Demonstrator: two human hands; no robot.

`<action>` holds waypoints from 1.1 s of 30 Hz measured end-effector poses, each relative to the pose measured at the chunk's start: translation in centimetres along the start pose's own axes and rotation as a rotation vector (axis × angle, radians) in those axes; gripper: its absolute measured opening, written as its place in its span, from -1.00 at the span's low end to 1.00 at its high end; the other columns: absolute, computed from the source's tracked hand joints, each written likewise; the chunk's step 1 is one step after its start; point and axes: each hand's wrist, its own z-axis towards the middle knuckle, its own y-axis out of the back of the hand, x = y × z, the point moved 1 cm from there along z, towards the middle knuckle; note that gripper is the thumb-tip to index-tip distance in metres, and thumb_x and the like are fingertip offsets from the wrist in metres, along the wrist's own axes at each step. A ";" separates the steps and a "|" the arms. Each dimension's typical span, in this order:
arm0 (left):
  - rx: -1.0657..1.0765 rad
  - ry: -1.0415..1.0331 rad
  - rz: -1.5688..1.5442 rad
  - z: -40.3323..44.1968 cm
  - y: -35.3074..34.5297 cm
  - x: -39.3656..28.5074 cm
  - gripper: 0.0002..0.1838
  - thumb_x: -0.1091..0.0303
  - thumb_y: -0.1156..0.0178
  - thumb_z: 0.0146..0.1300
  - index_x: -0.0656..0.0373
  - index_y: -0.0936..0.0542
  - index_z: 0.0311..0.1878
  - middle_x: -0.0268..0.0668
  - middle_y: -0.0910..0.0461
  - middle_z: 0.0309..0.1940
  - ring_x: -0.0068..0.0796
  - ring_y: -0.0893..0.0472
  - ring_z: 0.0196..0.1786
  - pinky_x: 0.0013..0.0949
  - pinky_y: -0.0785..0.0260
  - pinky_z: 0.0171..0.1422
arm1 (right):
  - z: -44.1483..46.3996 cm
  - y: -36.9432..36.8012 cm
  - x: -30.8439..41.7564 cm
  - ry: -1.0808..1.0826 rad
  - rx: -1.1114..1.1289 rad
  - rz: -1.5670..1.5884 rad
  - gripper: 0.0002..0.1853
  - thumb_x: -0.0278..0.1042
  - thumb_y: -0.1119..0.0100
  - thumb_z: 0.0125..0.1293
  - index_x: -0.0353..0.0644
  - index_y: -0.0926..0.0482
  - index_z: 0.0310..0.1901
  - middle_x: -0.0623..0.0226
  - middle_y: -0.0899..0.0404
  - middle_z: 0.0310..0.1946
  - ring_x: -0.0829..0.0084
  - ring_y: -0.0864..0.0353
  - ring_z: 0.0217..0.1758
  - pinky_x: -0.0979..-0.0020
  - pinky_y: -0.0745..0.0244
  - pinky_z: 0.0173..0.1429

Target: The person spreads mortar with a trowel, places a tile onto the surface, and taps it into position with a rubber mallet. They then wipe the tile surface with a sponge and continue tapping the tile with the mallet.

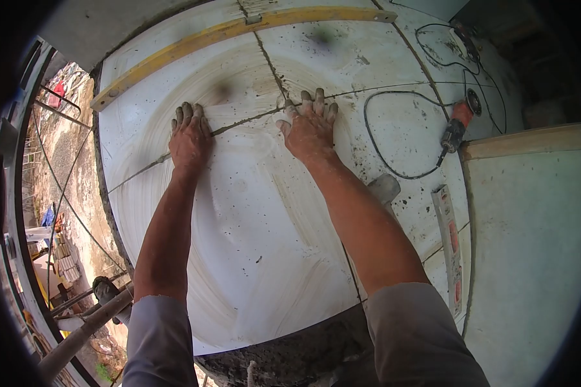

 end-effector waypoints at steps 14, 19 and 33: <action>-0.015 -0.008 0.000 0.1 -0.1 0.0 -0.55 0.28 0.08 0.35 0.25 -0.42 0.25 0.08 -0.32 0.31 0.05 -0.26 0.40 -0.02 -0.07 0.47 | -6.1 -0.2 -0.8 0.084 -0.091 0.100 -0.44 -0.02 -0.06 0.33 -0.20 -0.41 0.26 0.14 -0.16 0.37 0.05 0.16 0.53 -0.16 0.29 0.49; -0.026 0.000 -0.002 -0.1 -0.2 -0.1 -0.55 0.27 0.08 0.36 0.24 -0.43 0.25 0.06 -0.32 0.31 0.03 -0.26 0.40 -0.04 -0.08 0.47 | -11.6 0.5 -1.4 0.085 -0.036 0.095 -0.44 -0.04 -0.12 0.30 -0.24 -0.42 0.23 0.10 -0.17 0.35 0.02 0.16 0.52 -0.18 0.29 0.49; 0.039 0.016 0.066 0.2 -0.4 -0.2 -0.55 0.23 0.10 0.37 0.15 -0.44 0.26 -0.02 -0.29 0.35 -0.06 -0.23 0.43 -0.05 -0.04 0.49 | -35.0 8.4 -19.3 -0.196 -0.112 0.323 -0.77 -0.41 -0.26 0.14 -0.28 -0.51 -0.19 0.08 -0.44 -0.02 0.03 -0.42 0.11 0.10 -0.34 0.19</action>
